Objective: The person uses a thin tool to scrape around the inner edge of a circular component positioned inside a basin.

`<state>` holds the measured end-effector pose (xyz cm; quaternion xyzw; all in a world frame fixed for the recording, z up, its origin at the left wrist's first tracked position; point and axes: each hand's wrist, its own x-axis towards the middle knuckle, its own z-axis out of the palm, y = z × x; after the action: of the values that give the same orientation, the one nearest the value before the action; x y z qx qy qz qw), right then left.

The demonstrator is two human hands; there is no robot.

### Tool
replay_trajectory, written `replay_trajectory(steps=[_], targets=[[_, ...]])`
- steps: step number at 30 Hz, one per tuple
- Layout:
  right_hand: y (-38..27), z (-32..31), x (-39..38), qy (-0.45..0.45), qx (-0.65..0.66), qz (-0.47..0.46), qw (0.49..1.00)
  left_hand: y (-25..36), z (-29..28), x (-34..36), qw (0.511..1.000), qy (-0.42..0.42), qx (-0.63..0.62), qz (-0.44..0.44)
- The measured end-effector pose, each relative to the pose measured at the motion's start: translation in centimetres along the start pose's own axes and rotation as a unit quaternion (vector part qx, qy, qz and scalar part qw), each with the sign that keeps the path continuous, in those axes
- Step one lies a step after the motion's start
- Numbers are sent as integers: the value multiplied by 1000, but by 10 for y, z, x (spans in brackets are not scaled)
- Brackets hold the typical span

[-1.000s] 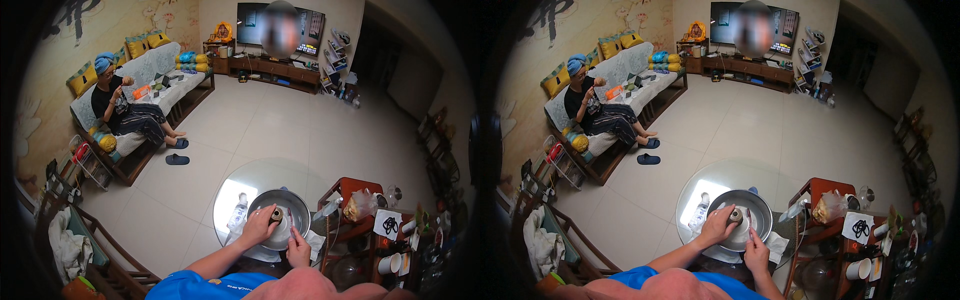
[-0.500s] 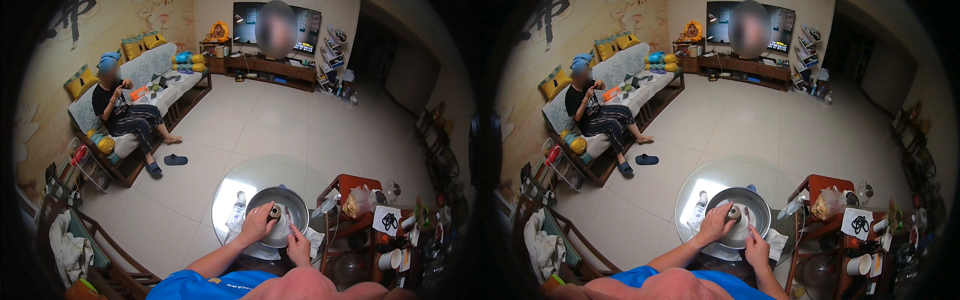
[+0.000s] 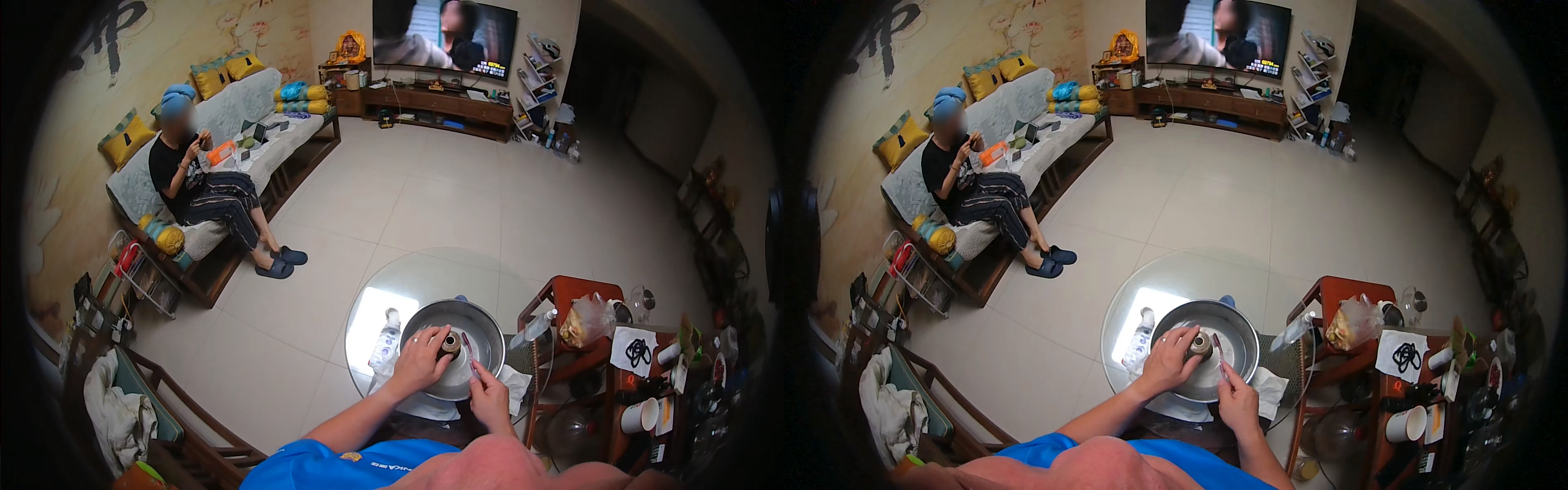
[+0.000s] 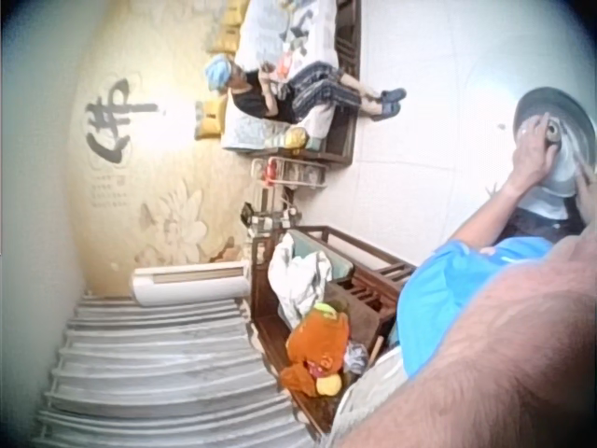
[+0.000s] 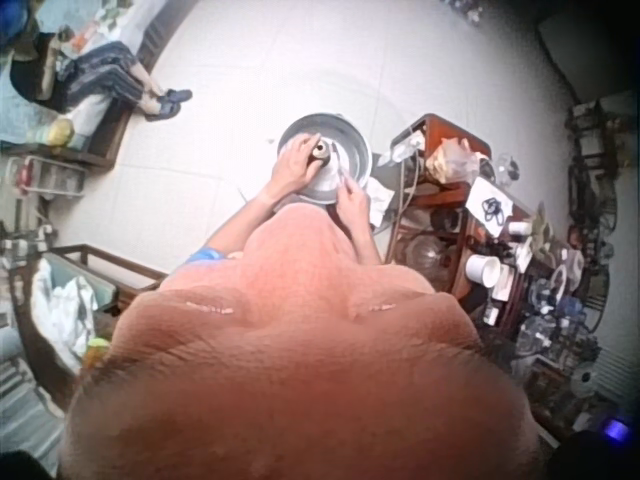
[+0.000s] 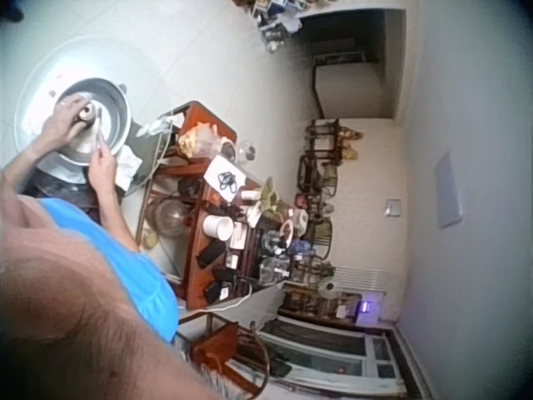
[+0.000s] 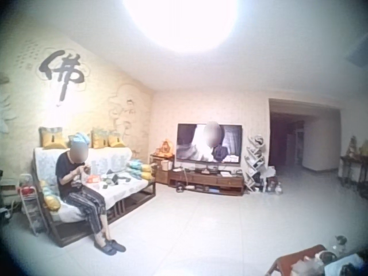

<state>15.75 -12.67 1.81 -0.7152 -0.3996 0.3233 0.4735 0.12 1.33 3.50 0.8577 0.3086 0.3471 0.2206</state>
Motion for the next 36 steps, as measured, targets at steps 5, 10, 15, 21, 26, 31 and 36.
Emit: replay_trajectory(steps=[5,10,15,21,26,31,36], targets=[[-16,-3,-7,5,89,53,995,-2,0,-1,1000,5,-21,7],[6,-4,-1,-15,-10,-7,1000,-4,1,1,999,18,-23,33],[-11,-7,-5,-22,67,21,997,-1,0,0,999,33,-13,31],[-7,-4,-3,-13,34,21,999,-3,1,0,1000,14,-18,14],[-14,-5,-3,-21,38,8,999,-6,3,-1,999,18,-26,19],[2,-4,1,1,-18,3,1000,-10,4,-1,999,12,-12,37],[-9,-4,-1,-13,-2,-8,1000,-7,0,0,999,-1,7,38]])
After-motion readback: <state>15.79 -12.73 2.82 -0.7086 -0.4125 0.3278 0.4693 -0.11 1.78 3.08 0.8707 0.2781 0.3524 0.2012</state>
